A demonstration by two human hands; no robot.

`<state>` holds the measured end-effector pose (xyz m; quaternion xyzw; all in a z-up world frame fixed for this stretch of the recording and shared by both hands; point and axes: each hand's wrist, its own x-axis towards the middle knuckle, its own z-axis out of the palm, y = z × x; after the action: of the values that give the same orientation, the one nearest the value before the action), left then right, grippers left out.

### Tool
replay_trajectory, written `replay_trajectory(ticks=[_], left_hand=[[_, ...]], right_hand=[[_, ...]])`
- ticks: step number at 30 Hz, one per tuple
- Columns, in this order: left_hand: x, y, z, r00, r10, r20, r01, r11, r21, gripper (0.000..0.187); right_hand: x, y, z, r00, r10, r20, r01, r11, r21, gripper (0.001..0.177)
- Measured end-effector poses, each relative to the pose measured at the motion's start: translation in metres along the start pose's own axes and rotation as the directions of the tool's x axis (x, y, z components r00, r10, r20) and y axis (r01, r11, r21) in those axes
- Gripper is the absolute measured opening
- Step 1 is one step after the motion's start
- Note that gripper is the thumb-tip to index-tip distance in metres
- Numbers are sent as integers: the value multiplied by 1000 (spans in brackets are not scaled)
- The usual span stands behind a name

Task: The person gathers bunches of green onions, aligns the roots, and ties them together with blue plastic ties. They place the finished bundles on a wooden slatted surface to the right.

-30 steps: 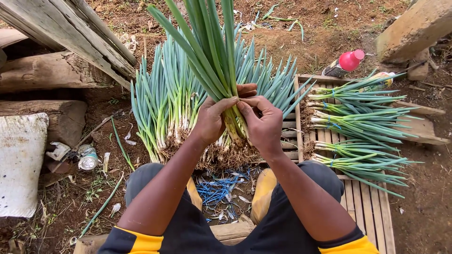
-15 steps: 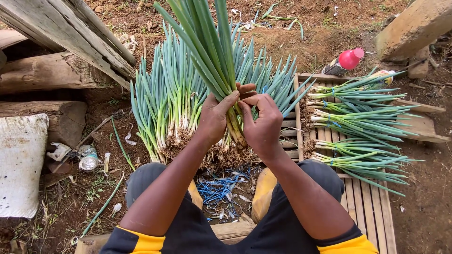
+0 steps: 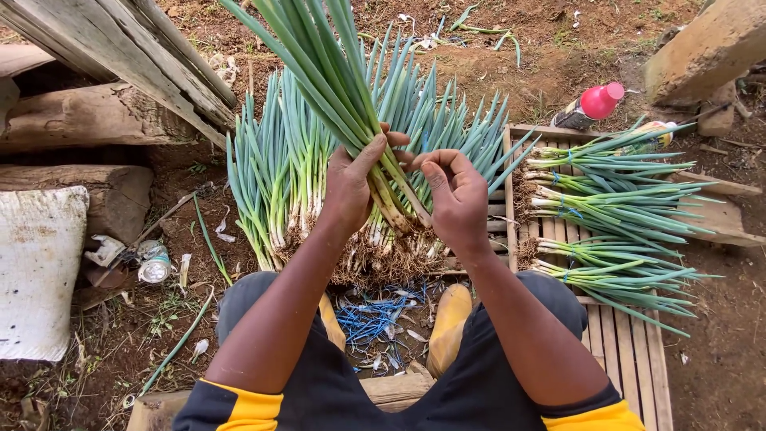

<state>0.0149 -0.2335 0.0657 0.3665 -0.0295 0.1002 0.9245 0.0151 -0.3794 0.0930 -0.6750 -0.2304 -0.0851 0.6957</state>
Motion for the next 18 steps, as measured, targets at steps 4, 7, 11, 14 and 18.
replay_trajectory(ticks=[4,7,11,14,18], left_hand=[[6,-3,-5,1000,2,-29,-2,1000,-2,28],[10,0,-14,999,-22,-24,22,1000,13,29],[17,0,-29,997,2,-80,-3,1000,-5,26],[20,5,-36,997,19,-77,-22,999,-44,19],[20,19,-31,999,37,-19,-38,998,-49,19]], right_hand=[[-1,7,-6,1000,10,24,-9,1000,-18,12],[-1,7,-10,998,22,57,-20,999,-31,14],[-5,4,-15,989,78,122,-80,997,6,12],[-8,13,-24,981,125,149,-131,991,32,11],[-4,5,-28,961,156,227,-147,988,-54,10]])
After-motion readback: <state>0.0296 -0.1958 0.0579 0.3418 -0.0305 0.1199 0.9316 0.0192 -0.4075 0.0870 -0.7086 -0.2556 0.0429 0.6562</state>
